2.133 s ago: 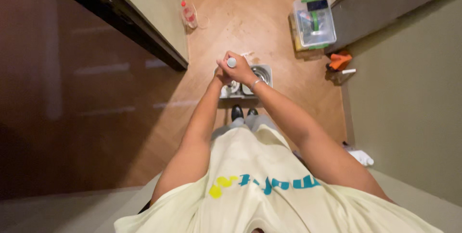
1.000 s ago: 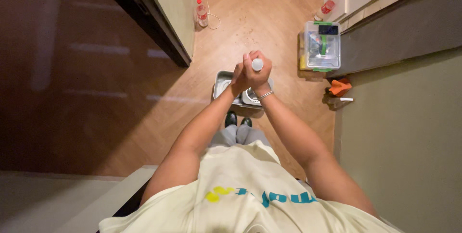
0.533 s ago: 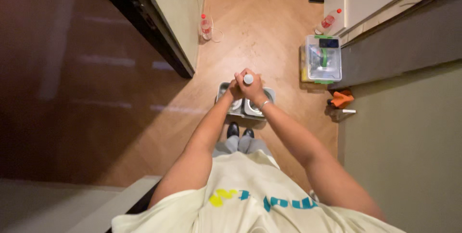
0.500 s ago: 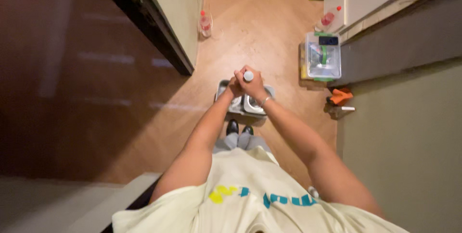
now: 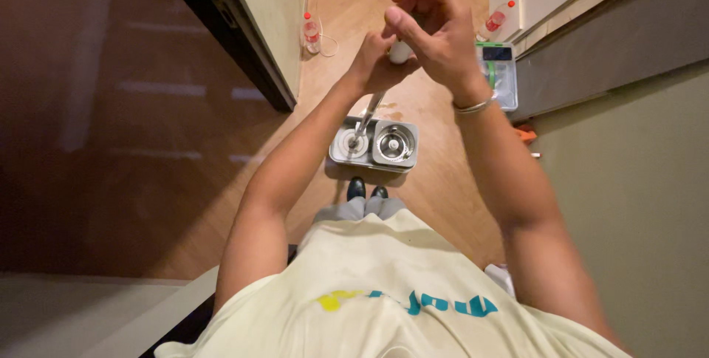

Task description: The person operates a spin mop by repeatedly pushing down on the handle to spin the mop head inside a wringer bucket. The person then lifts the mop and moves it across the wooden floor.

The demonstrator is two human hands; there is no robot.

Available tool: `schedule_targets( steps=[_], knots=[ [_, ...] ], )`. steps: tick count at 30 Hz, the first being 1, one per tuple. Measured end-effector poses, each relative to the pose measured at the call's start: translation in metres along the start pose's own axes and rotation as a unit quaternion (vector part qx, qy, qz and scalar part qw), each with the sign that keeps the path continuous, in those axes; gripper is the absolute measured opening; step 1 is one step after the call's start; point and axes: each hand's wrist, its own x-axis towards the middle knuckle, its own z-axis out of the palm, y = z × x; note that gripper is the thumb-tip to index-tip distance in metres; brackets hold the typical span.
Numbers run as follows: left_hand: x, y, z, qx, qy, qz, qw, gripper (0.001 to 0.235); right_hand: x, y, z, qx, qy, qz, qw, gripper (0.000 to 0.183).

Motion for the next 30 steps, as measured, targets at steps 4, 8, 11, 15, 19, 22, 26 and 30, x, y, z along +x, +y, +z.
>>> schedule_targets(
  steps=[4, 8, 11, 15, 19, 22, 26, 30],
  knots=[
    [-0.029, -0.009, 0.023, -0.095, 0.028, -0.060, 0.993, 0.012, -0.004, 0.038, 0.038, 0.042, 0.144, 0.016, 0.989, 0.022],
    [-0.060, -0.049, 0.043, -0.137, 0.077, -0.025, 0.987, 0.011, -0.015, 0.084, 0.043, 0.011, 0.197, -0.008, 0.980, 0.027],
    [-0.086, -0.079, 0.054, -0.134, 0.060, -0.131, 0.980, 0.013, -0.045, 0.119, 0.047, -0.074, 0.222, -0.026, 0.972, 0.025],
    [-0.109, -0.115, 0.065, -0.080, 0.030, -0.177, 0.981, 0.017, -0.057, 0.172, 0.051, -0.115, 0.252, 0.001, 0.961, 0.024],
    [-0.144, -0.157, 0.080, -0.104, 0.000, -0.183, 0.978, 0.030, -0.082, 0.224, 0.047, -0.109, 0.211, 0.057, 0.970, 0.027],
    [-0.170, -0.178, 0.079, -0.012, -0.061, -0.136, 0.989, 0.041, -0.103, 0.254, 0.049, -0.103, 0.172, 0.111, 0.973, 0.028],
    [-0.173, -0.177, 0.068, 0.094, -0.164, -0.265, 0.946, 0.046, -0.111, 0.263, 0.040, -0.152, 0.128, 0.182, 0.963, 0.031],
    [-0.156, -0.146, 0.058, 0.153, -0.229, -0.358, 0.892, 0.051, -0.099, 0.227, 0.023, -0.138, -0.004, 0.260, 0.956, 0.029]
  ],
)
